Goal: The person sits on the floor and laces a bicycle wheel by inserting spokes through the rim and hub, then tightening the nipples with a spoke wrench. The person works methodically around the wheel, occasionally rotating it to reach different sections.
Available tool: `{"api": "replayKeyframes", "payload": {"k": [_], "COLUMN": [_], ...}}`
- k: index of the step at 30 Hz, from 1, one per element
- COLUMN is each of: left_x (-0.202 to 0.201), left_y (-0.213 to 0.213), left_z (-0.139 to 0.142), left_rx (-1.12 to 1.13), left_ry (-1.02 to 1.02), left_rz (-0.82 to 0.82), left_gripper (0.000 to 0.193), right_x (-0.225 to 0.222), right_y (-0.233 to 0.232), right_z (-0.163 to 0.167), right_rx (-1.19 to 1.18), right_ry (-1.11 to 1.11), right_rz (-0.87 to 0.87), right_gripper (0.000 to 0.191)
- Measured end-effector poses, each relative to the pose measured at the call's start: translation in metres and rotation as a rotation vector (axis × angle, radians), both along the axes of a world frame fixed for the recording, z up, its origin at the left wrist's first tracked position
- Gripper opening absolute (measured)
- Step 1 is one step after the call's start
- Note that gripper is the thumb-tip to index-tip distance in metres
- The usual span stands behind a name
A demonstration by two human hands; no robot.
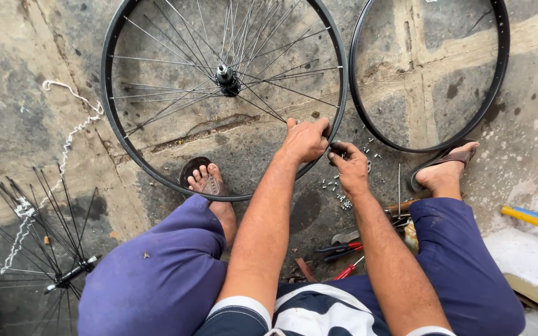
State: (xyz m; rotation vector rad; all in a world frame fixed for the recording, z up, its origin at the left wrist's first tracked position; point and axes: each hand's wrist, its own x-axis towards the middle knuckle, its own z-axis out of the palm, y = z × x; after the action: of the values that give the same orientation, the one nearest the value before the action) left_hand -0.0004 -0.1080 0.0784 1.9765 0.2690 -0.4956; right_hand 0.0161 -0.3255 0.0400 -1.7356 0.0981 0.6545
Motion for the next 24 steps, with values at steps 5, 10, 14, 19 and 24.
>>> {"api": "replayKeyframes", "payload": {"k": [5, 10, 14, 19, 24], "left_x": [0.001, -0.001, 0.000, 0.001, 0.000], "left_y": [0.000, -0.001, -0.001, 0.000, 0.000], "left_z": [-0.001, 0.000, 0.001, 0.001, -0.003], "left_rx": [-0.061, -0.021, -0.027, -0.046, 0.008], "left_ry": [-0.018, -0.024, -0.004, 0.007, 0.008], "left_rz": [0.029, 0.010, 0.010, 0.022, -0.010], "left_gripper": [0.029, 0.027, 0.028, 0.031, 0.027], "right_x": [-0.006, -0.007, -0.002, 0.000, 0.001], "right_y": [-0.011, -0.004, 0.004, 0.007, 0.008], "right_z": [-0.003, -0.002, -0.001, -0.003, -0.005], "right_rx": [0.123, 0.082, 0.122, 0.176, 0.183], "right_ry": [0.284, 0.278, 0.287, 0.314, 0.315], "right_rz": [-0.146, -0.202, -0.228, -0.179, -0.170], "right_gripper": [0.025, 0.019, 0.021, 0.026, 0.029]}}
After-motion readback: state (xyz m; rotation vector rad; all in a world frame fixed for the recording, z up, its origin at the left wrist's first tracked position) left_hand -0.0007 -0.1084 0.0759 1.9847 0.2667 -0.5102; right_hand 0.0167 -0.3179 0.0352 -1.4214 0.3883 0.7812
